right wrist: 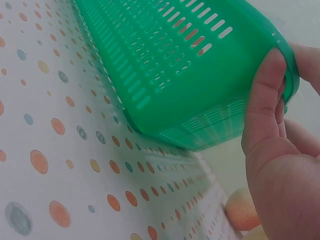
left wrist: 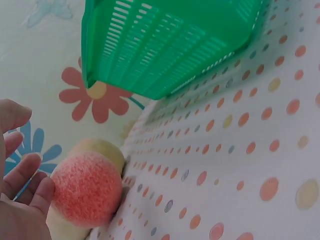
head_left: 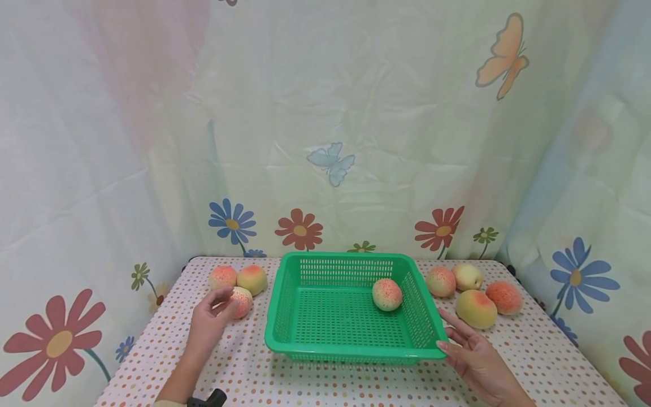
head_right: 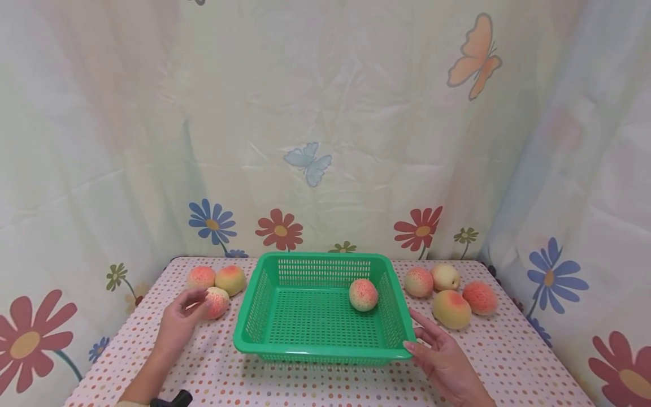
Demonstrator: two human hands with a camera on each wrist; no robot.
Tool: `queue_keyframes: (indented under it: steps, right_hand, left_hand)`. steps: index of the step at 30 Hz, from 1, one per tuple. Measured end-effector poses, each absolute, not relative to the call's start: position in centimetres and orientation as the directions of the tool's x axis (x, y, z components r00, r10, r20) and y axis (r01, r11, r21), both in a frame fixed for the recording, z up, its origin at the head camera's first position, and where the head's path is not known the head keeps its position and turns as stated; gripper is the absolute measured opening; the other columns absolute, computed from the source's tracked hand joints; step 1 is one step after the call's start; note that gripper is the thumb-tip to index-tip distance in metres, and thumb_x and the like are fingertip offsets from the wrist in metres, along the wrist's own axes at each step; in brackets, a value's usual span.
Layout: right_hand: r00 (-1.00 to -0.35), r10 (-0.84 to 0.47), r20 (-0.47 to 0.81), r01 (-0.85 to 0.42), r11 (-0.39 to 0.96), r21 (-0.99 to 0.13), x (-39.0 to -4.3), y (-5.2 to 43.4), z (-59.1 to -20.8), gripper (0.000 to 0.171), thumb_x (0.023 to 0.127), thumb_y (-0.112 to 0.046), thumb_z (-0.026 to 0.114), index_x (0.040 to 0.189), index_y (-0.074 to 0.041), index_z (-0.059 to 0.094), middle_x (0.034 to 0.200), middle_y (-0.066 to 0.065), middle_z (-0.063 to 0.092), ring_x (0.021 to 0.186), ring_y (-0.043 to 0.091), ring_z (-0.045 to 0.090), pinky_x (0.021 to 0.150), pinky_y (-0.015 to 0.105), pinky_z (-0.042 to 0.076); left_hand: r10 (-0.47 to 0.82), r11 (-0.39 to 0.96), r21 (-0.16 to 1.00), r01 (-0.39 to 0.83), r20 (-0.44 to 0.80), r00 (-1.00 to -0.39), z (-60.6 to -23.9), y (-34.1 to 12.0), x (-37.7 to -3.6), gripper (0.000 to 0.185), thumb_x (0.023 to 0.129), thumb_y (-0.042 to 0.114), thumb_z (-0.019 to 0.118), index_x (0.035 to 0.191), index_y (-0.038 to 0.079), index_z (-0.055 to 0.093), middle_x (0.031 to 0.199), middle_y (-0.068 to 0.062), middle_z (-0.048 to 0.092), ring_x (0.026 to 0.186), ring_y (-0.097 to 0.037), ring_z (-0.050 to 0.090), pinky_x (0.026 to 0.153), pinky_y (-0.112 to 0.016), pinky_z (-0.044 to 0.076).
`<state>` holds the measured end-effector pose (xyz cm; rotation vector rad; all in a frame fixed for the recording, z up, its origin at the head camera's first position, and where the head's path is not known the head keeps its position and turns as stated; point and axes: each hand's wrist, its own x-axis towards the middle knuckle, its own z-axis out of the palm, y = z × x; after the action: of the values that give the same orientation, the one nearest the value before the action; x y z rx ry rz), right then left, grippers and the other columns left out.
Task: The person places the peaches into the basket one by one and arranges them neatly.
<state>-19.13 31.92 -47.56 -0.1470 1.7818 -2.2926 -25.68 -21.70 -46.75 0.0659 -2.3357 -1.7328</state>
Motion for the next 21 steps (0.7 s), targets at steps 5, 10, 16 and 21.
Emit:
queue_keyframes:
  steps: [5, 10, 16, 21]
  right_hand:
    - [-0.964, -0.26, -0.052, 0.117, -0.242, -0.963, -19.1, 32.0, -47.6, 0.058, 0.104, 0.0, 0.053, 0.142, -0.044, 0.052, 0.122, -0.005, 0.065, 0.108, 0.011, 0.069, 0.091, 0.028, 0.061]
    - [-0.961, -0.273, -0.043, 0.114, -0.249, -0.962, -19.2, 32.1, -47.7, 0.059, 0.104, 0.001, 0.052, 0.142, -0.044, 0.052, 0.122, -0.005, 0.065, 0.109, 0.011, 0.068, 0.092, 0.028, 0.061]
    - [-0.964, -0.26, -0.051, 0.115, -0.239, -0.964, -19.2, 32.1, -47.8, 0.059, 0.104, 0.0, 0.053, 0.142, -0.044, 0.051, 0.123, -0.005, 0.065, 0.108, 0.011, 0.068, 0.091, 0.028, 0.061]
    - [-0.964, -0.263, -0.047, 0.115, -0.247, -0.962, -19.2, 32.1, -47.8, 0.059, 0.104, 0.001, 0.052, 0.142, -0.044, 0.052, 0.122, -0.005, 0.065, 0.109, 0.011, 0.068, 0.092, 0.028, 0.061]
  left_hand:
    - [-0.194, 0.317, 0.943, 0.102, 0.17, -0.966, -46.7, -22.0, -25.9, 0.044, 0.1, 0.02, 0.068, 0.139, 0.005, 0.056, 0.141, -0.015, 0.057, 0.135, -0.028, 0.053, 0.108, -0.02, 0.049]
    - [-0.212, 0.319, 0.943, 0.096, 0.17, -0.962, -46.9, -22.4, -26.2, 0.045, 0.099, 0.02, 0.069, 0.139, 0.006, 0.055, 0.141, -0.015, 0.056, 0.136, -0.028, 0.051, 0.114, -0.029, 0.046]
    - [-0.22, 0.314, 0.946, 0.081, 0.156, -0.963, -47.1, -22.7, -26.4, 0.048, 0.099, 0.024, 0.068, 0.141, 0.006, 0.053, 0.145, -0.016, 0.051, 0.141, -0.032, 0.045, 0.121, -0.047, 0.039]
    - [-0.221, 0.322, 0.945, 0.064, 0.14, -0.965, -47.5, -22.9, -26.8, 0.053, 0.099, 0.022, 0.069, 0.145, 0.006, 0.049, 0.15, -0.017, 0.045, 0.144, -0.036, 0.038, 0.124, -0.053, 0.032]
